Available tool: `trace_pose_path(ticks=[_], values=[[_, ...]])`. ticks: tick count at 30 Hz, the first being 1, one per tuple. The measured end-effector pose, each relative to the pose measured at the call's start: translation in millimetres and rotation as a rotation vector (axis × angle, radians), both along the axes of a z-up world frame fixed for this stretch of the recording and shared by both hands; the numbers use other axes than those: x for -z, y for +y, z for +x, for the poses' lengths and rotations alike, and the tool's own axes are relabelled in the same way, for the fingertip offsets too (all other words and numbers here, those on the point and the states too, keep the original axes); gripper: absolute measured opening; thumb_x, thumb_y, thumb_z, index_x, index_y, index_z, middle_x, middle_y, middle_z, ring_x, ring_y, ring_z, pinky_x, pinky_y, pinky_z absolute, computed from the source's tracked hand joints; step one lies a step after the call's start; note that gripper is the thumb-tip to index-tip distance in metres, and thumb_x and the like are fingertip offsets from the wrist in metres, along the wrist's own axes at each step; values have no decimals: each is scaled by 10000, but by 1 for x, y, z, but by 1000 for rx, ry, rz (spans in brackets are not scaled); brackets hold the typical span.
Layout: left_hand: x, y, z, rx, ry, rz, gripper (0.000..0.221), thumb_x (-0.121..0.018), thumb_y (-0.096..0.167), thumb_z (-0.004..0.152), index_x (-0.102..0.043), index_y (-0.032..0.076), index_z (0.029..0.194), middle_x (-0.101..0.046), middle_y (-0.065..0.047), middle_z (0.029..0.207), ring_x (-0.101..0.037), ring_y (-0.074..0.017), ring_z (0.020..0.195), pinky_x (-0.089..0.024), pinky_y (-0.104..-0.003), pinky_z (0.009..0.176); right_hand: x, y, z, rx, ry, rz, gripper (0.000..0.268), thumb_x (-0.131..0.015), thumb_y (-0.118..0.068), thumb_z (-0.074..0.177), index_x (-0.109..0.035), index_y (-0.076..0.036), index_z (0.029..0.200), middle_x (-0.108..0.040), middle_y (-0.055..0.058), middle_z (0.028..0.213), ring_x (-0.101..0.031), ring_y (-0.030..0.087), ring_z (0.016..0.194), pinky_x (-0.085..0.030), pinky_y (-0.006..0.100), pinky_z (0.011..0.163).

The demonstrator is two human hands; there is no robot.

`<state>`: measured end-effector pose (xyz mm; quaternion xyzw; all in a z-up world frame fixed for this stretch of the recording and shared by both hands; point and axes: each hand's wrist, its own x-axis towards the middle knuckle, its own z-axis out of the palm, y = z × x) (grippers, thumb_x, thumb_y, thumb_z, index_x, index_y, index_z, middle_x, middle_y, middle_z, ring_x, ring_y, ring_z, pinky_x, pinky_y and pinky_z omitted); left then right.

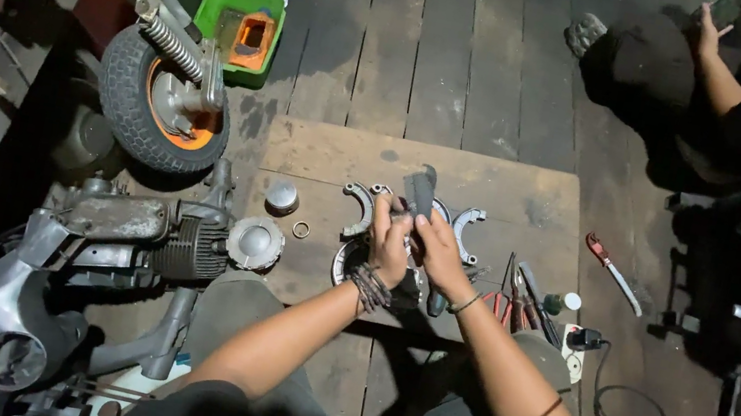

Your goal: The person sits on the floor and uses a dark abrasive pad to scrub and clean several curved metal parts. They handle each part individually, rubbing the surface repeatedly, then place the cleaned parts back on the wooden board.

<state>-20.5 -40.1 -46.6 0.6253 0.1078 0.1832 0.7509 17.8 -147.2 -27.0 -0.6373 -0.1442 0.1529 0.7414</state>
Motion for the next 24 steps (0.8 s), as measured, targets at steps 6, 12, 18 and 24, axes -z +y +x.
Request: trace_pose_path(ticks=[6,12,18,24], values=[[2,6,13,-33,-4,-17,228,-516,304,903,-455,119,1020,-490,-139,790,-524,-279,741,-463,-369,700,18,1,4,-2,11,-2,240,-441,-194,1102,-544,-73,924,-401,27,503,-406,128,373,-342,257,363],[8,9,12,-44,-41,15,249,-508,318,909,-460,117,1048,-490,-135,857,-513,-264,792,-465,-363,747,-7,7,2,-28,-18,-35,249,-458,-190,1097,-549,-79,893,-427,30,508,-415,119,390,-355,259,359],[2,-3,8,-25,-38,24,264,-504,348,906,-467,120,1034,-492,-95,784,-539,-245,764,-451,-345,718,44,-7,5,5,37,26,226,-437,-167,1099,-529,-85,909,-378,26,504,-400,124,379,-344,253,361],[15,0,12,-44,-46,35,270,-504,334,907,-454,116,1059,-453,-123,868,-487,-275,816,-434,-379,786,13,-1,-1,-15,9,-12,238,-447,-173,1100,-560,-87,909,-413,2,531,-403,101,428,-344,237,405]])
